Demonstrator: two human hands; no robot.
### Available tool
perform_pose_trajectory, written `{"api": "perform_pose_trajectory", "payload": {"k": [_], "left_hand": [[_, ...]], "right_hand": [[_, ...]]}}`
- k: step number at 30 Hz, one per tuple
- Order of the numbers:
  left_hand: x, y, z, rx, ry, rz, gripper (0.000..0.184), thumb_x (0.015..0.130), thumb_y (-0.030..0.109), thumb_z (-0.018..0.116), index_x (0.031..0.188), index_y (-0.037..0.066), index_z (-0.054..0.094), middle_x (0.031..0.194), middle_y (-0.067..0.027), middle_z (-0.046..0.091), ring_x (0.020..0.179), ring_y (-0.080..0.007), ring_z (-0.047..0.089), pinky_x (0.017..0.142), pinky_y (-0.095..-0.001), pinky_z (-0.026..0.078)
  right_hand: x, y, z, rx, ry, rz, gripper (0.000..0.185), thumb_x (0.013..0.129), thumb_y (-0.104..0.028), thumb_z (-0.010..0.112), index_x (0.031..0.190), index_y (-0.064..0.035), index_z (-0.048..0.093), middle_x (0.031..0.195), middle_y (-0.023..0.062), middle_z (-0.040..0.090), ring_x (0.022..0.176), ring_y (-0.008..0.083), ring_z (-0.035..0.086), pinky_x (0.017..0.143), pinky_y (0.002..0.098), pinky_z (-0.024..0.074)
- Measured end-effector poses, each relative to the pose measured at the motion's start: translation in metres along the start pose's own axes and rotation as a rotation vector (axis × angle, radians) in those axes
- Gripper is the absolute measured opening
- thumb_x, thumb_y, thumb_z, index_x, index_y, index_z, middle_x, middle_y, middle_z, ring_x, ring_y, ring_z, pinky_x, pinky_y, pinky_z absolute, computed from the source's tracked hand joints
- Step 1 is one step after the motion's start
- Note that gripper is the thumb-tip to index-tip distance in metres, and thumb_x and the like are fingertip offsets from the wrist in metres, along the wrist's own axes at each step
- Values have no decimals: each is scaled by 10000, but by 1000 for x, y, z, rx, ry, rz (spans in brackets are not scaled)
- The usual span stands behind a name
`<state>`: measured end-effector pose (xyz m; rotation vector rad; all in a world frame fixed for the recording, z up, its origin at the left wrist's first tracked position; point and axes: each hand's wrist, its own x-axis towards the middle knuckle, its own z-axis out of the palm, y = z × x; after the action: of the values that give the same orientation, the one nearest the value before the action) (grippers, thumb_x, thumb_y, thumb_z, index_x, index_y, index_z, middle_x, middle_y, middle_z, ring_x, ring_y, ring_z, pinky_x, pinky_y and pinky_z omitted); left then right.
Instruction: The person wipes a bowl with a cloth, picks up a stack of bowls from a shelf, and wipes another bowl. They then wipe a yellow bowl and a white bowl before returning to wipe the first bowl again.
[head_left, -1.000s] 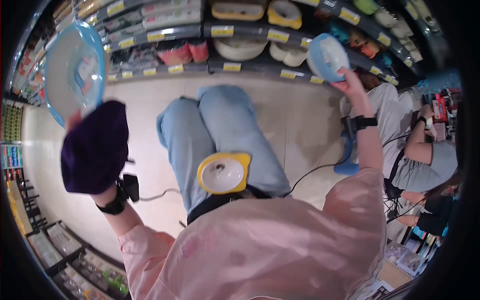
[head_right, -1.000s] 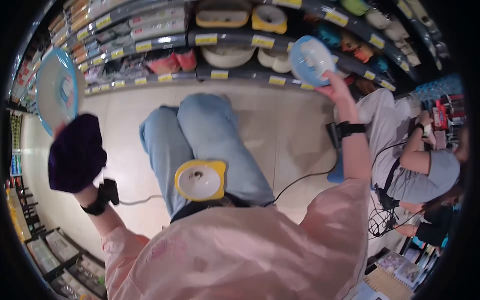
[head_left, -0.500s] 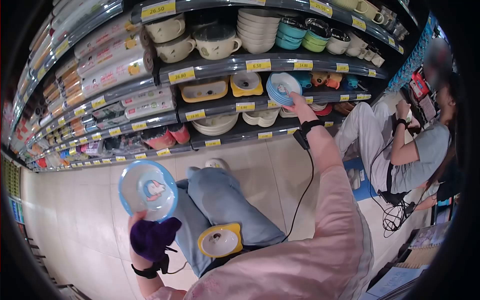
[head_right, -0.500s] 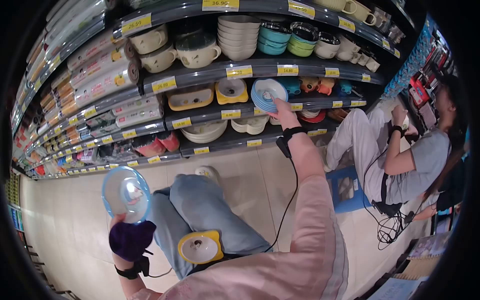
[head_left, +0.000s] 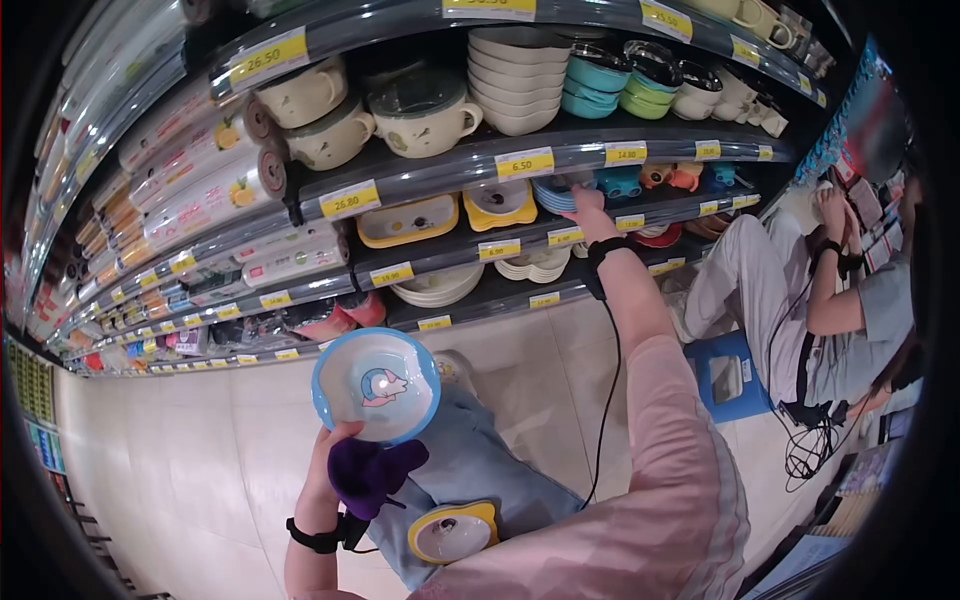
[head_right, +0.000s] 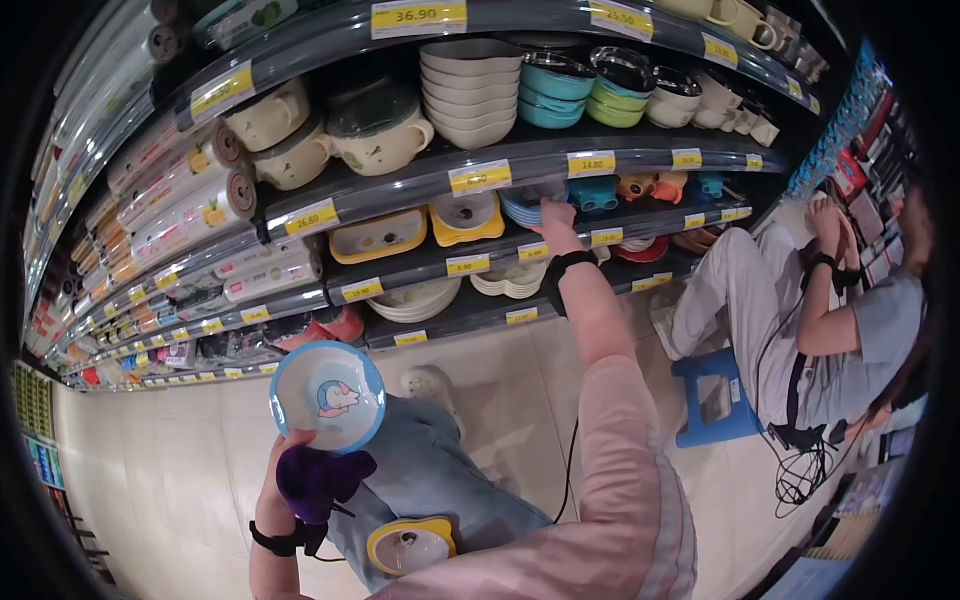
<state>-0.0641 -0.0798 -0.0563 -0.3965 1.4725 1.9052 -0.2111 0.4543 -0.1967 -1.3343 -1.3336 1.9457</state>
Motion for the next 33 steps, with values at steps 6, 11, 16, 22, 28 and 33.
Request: {"api": "perform_pose_trajectory", "payload": {"k": [6, 11, 16, 22, 28, 33], "left_hand": [[23, -8, 17, 17, -38, -21, 353, 798, 101, 510, 1120, -25, 443, 948, -125, 566, 788, -196, 594, 672, -293, 502], [29, -21, 20, 0, -142, -77, 375, 801, 117, 513, 1143, -14, 433, 939, -118, 567, 779, -185, 591, 673, -279, 497], [25, -26, 13, -12, -79, -80, 371, 797, 131, 526, 1128, -9, 436, 935, -122, 567, 768, -183, 590, 662, -280, 497], [15, -20, 23, 68, -32, -50, 349, 794, 136, 532, 1098, -17, 451, 901, -121, 570, 744, -187, 594, 642, -281, 501], [20, -33, 23, 86, -102, -20, 329, 790, 140, 532, 1056, -44, 473, 878, -113, 576, 734, -181, 602, 626, -274, 506], [22, -38, 16, 67, -216, -21, 427, 798, 191, 521, 1139, -56, 450, 982, -119, 578, 831, -178, 588, 731, -279, 484]], "right_hand": [[-13, -4, -5, -80, -78, -11, 408, 810, -291, 591, 1088, -25, 458, 1050, 137, 489, 904, 285, 546, 646, 401, 548], [-13, -4, -16, -83, -178, 25, 430, 842, -381, 524, 1103, -48, 447, 1067, 127, 491, 907, 266, 540, 660, 392, 540], [-11, 8, -14, -137, 273, -178, 582, 765, -405, 564, 1094, 59, 440, 1032, 242, 520, 897, 354, 553, 742, 405, 481], [-64, 34, -27, -89, 264, -702, 391, 758, -197, 601, 1033, 48, 471, 1009, 188, 528, 878, 279, 545, 779, 344, 428], [-86, 62, -29, -137, -132, -409, 492, 760, -295, 640, 1094, -21, 403, 961, 93, 468, 858, 166, 496, 638, 298, 484], [-14, 51, -23, -167, 11, -330, 710, 688, -409, 674, 1163, -5, 333, 1046, 163, 452, 871, 256, 516, 586, 364, 513]]}}
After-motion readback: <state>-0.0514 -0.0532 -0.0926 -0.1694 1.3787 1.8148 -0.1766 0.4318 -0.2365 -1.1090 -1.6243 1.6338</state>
